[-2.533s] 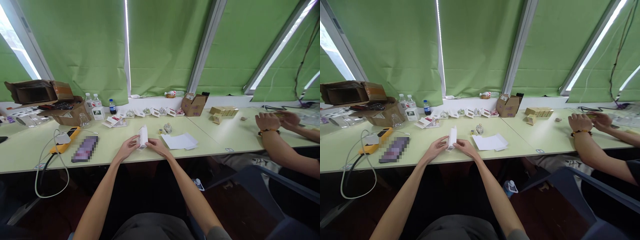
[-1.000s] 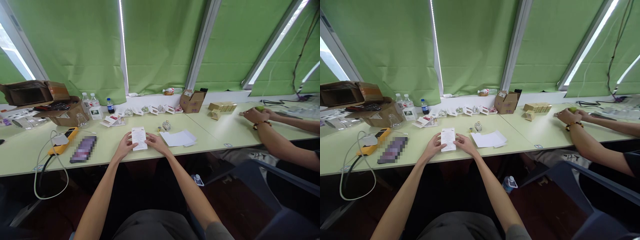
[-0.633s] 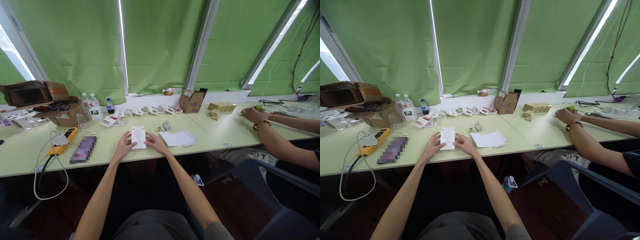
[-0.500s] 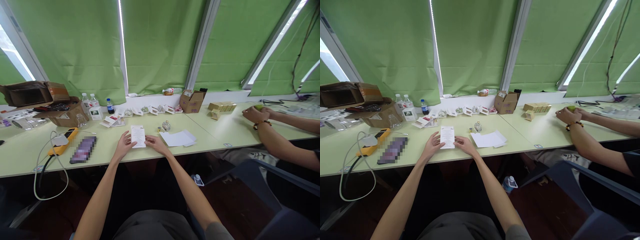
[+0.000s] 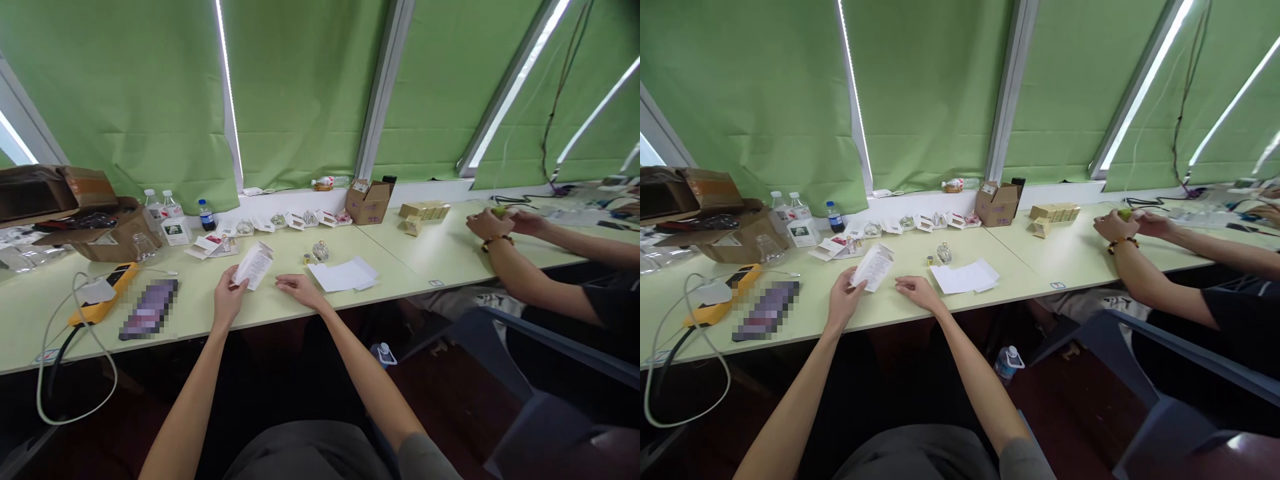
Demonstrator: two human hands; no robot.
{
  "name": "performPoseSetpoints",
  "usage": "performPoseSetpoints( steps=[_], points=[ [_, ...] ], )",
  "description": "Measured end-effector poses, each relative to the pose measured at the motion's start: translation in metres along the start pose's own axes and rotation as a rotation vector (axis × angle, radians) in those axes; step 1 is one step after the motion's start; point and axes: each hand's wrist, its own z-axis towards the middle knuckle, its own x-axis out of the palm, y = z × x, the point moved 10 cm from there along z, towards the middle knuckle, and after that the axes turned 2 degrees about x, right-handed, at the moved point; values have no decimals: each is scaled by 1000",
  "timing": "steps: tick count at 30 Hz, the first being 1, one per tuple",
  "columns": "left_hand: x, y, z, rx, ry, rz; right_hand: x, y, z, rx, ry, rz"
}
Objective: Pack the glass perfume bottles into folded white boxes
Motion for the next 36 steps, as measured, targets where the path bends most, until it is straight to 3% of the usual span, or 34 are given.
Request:
performPoseSetpoints(
  steps=[3,5,9,13,19,25,36],
  points=[
    [-21,-4,-1,48,-168,219,-1,-3,0,12,-11,-14],
    [-25,-12,-4,109,-204,368,-1,-3,0,6,-16,-22],
    [-8,-20,-6,219,-103,591,-1,-4,1,-5,-12,-22],
    [2,-11,-7,176,-41,705,-2,-5,1,3,-15,-54],
    [8,-15,-13,192,-52,803,-2,0,-1,-6,-17,-76],
    [0,-23,-16,162,-132,769,-1,7,-5,-27,-25,-107],
    [-8,-13,-22,93,-242,872,2,12,-14,-79,-28,-163]
  ],
)
